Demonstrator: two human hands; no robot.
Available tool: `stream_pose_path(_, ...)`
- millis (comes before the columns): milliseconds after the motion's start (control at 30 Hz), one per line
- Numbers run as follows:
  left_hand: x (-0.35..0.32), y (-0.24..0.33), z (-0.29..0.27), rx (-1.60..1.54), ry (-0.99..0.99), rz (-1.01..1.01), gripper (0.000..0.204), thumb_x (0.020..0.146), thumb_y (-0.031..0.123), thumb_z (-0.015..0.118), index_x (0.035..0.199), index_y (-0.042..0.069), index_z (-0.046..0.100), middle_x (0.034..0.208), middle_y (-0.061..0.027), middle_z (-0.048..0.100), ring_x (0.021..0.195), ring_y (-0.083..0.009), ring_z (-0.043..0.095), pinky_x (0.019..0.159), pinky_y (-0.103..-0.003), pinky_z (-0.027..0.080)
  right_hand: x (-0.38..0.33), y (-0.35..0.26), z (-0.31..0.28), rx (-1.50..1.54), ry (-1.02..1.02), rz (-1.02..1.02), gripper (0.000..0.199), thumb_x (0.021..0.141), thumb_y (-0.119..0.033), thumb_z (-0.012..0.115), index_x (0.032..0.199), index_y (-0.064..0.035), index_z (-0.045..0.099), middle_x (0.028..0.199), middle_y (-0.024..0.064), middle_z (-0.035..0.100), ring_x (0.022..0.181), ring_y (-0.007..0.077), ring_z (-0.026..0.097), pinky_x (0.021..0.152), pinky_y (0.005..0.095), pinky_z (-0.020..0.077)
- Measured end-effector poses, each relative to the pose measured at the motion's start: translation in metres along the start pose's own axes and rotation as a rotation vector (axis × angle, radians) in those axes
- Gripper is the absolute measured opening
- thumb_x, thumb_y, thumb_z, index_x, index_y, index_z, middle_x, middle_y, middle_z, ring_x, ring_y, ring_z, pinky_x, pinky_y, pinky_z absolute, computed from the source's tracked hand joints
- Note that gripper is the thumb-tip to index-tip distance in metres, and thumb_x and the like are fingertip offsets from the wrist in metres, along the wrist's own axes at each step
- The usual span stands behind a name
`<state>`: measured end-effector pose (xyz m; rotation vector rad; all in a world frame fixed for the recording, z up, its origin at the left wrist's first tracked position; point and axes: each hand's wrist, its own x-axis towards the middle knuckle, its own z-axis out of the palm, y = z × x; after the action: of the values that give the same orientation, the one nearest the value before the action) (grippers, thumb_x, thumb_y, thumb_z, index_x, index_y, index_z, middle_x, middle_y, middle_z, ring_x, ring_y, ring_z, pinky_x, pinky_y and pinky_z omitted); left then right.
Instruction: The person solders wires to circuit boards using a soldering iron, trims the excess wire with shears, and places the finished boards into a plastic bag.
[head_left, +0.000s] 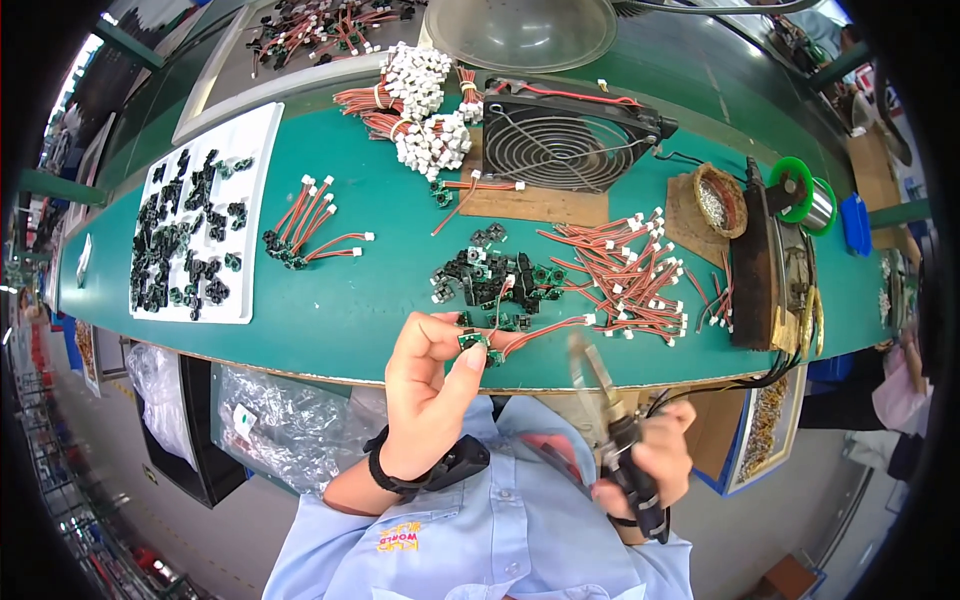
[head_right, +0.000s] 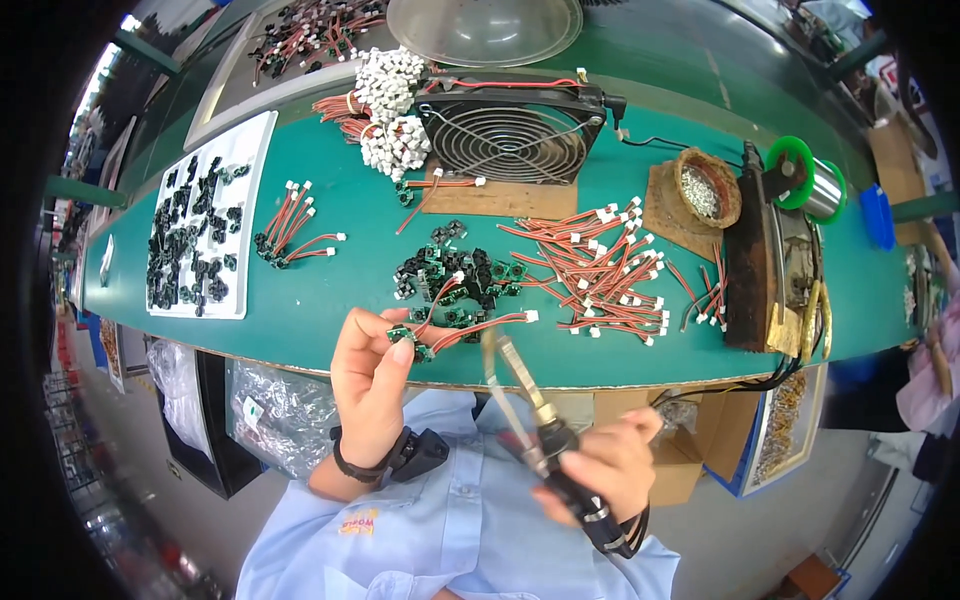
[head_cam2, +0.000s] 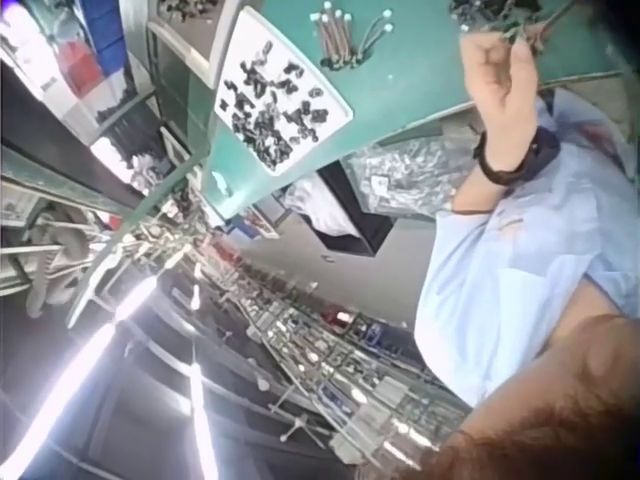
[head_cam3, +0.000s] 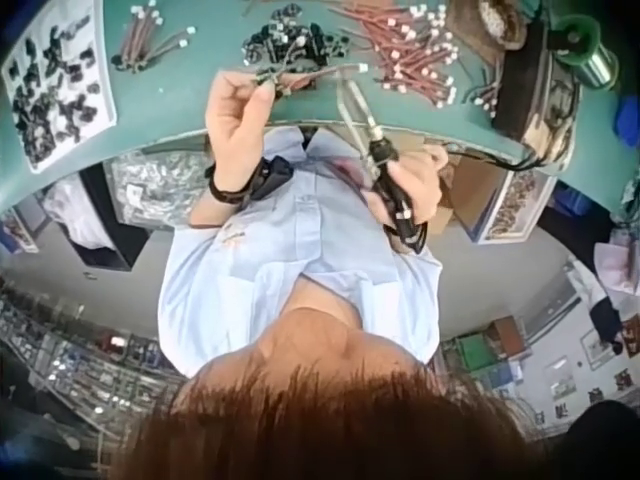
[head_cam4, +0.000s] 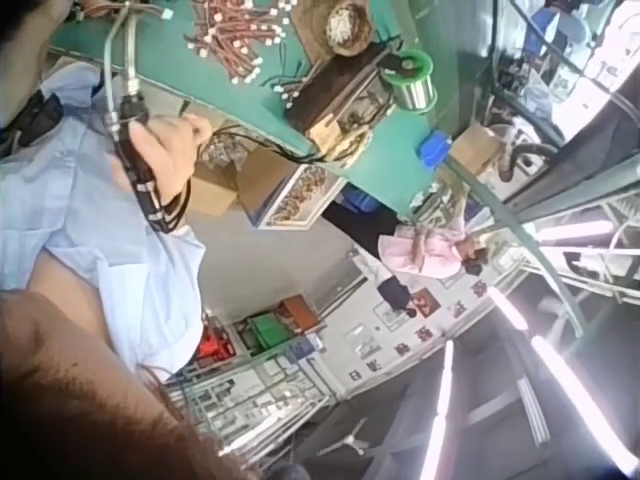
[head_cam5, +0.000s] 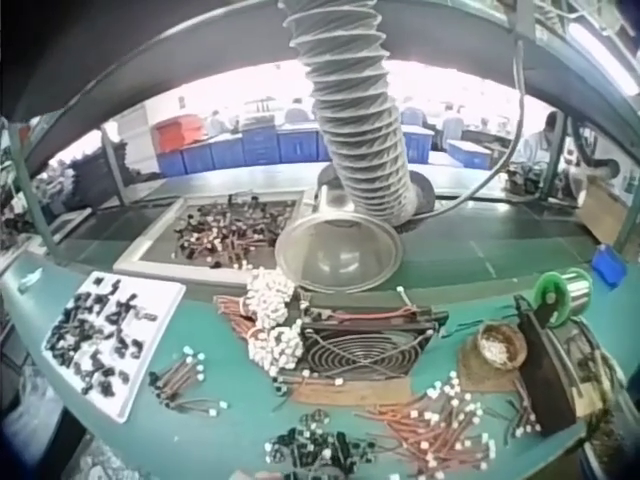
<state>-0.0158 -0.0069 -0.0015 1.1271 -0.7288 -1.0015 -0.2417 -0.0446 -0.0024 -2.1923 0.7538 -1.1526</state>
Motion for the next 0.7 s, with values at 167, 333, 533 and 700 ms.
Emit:
stream_pose_path(167,0.005,-0.003,-0.003,0.179,-0.014,0.114,0.012,0.087,0.005,0.053,0.087,0.005,0.041,0.101,-0.0156,0.063,0.094,-0.0171,0.06,0.099,-0.037,0.024,0.003,-0.012,0.005,0.061,-0.139,0.001,0.045,0.057,-0.029,0.079,0.097,-0.0174,0.062,0.074,-0.0024,0.059,0.062,0.0134,0.057,0.079,0.0349,0.0314)
stream_pose_path(333,0.003,0.001,0.006,0.13,0.07,0.121,0.013,0.085,0.005,0.055,0.086,0.006,0.042,0.098,-0.0141,0.065,0.091,-0.0153,0.06,0.102,-0.04,0.016,0.004,-0.012,0.006,0.077,-0.148,0.008,0.045,0.057,-0.028,0.08,0.097,-0.0172,0.063,0.074,-0.0028,0.06,0.065,0.0129,0.058,0.079,0.0347,0.0316)
stream_pose_path(533,0.0,0.002,0.0,0.345,0.028,0.167,0.013,0.086,0.008,0.053,0.084,0.008,0.04,0.099,-0.0158,0.064,0.095,-0.0174,0.059,0.102,-0.042,0.017,0.005,-0.012,0.007,0.084,-0.148,-0.005,0.046,0.057,-0.026,0.079,0.099,-0.0166,0.063,0.075,-0.0022,0.061,0.064,0.0127,0.058,0.08,0.0343,0.032)
stream_pose_path(700,0.0,0.002,-0.001,0.385,0.003,0.166,0.013,0.086,0.008,0.052,0.083,0.008,0.039,0.105,-0.0168,0.061,0.095,-0.0186,0.06,0.104,-0.042,0.014,0.006,-0.013,0.008,0.08,-0.141,-0.001,0.046,0.057,-0.024,0.079,0.099,-0.0162,0.062,0.075,-0.0019,0.061,0.063,0.0127,0.058,0.079,0.034,0.0322)
